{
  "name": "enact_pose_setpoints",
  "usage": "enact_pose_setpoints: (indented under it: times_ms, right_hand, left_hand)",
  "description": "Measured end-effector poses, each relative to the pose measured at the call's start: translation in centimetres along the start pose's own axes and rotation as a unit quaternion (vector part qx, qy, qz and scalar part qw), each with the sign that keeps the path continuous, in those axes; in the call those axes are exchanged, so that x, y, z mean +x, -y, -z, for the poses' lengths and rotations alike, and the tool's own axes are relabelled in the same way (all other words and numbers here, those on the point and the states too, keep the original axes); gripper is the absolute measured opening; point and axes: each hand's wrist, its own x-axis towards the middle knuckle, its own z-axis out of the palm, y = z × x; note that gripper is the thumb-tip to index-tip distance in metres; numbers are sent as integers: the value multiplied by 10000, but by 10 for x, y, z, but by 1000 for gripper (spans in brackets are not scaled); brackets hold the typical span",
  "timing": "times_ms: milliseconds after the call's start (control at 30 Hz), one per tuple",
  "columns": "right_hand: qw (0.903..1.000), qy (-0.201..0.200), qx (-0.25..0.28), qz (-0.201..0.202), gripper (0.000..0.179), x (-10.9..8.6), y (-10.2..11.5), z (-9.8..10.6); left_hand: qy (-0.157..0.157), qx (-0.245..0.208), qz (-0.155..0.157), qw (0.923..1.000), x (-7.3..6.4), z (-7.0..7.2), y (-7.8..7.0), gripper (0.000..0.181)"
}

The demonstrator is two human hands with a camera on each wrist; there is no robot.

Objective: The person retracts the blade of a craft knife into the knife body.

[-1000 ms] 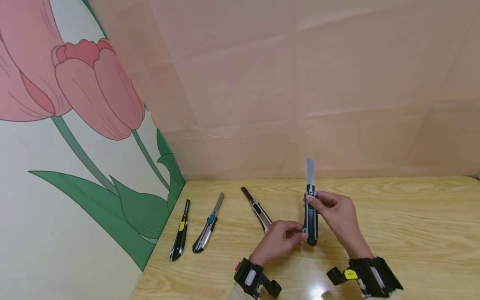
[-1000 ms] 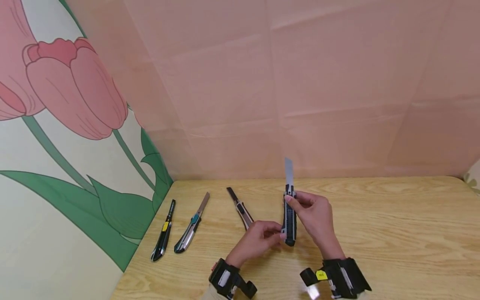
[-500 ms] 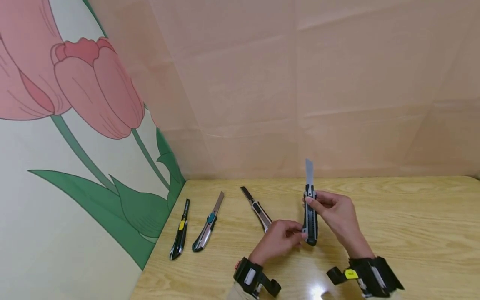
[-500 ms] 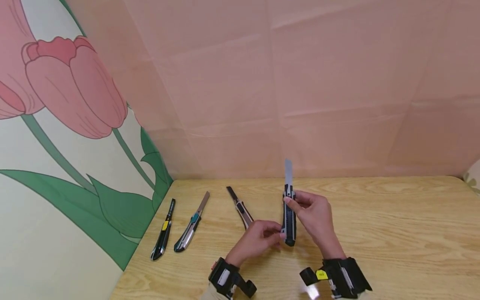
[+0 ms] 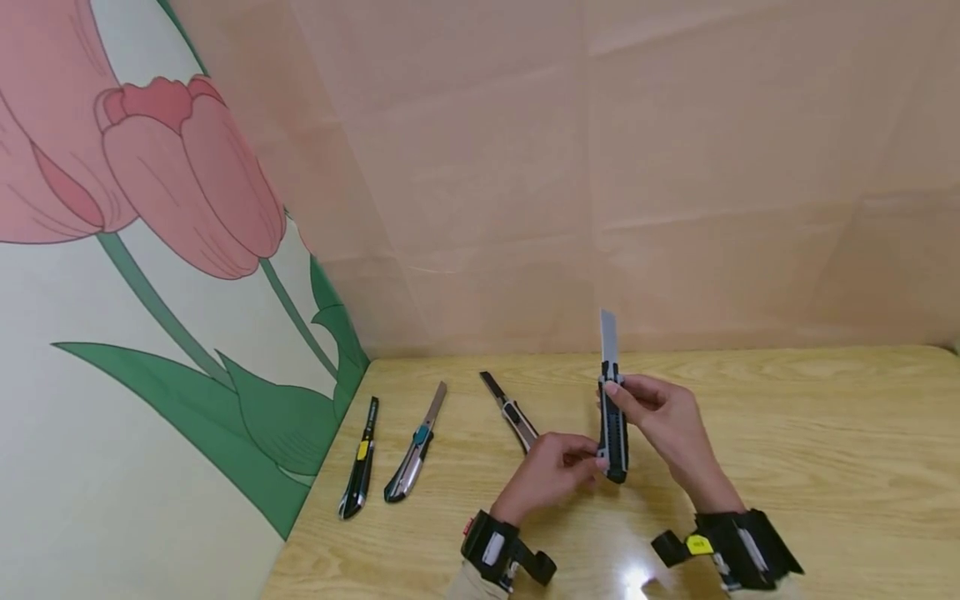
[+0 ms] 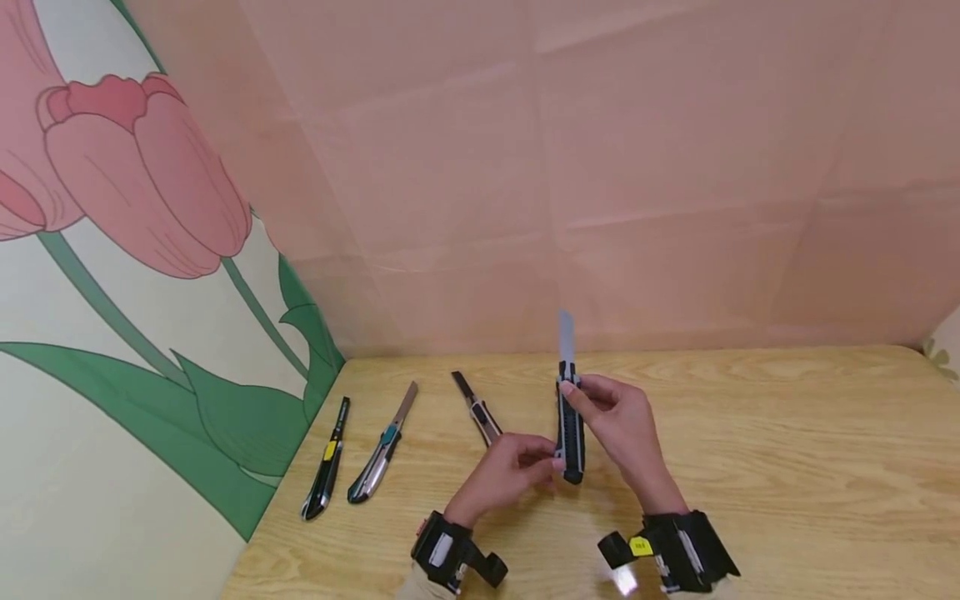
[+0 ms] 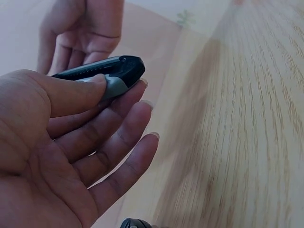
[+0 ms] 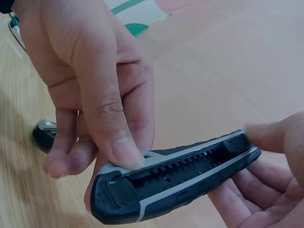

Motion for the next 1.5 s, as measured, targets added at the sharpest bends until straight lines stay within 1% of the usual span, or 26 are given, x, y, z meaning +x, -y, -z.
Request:
enact_pose_setpoints:
  times_ms: [133, 233, 567, 867, 1000, 1200, 1333, 1500]
  right_hand:
    - [9986, 239, 403, -240, 53, 1, -2, 2]
    - [9970, 316, 592, -389, 55, 1, -3, 4]
    - [9954, 328, 816, -369, 53, 2, -4, 5]
    - [9949, 341, 847, -419, 50, 1, -6, 5]
    - [9950, 304, 889, -329, 48, 1, -6, 4]
    - [9965, 84, 810, -201, 46, 0, -7, 3]
    - [9972, -38, 696, -259, 46, 0, -7, 2]
    - [9978, -44, 578, -323, 46, -1, -4, 0]
  left_hand:
    - [0, -62, 83, 9999, -1, 0, -1, 19]
    - [13, -93, 97, 9999, -1, -1, 0, 19]
    - [29, -81, 30, 10000, 1, -2, 5, 20]
    - [74, -21, 16, 10000, 0, -2, 7, 19]
    - [52, 42, 26, 10000, 1, -2, 8, 17]
    - [20, 189, 42, 9998, 1, -2, 9, 19]
    - [22, 244, 36, 9997, 1, -2, 10, 20]
    - [17, 350, 24, 9994, 0, -2, 11, 19]
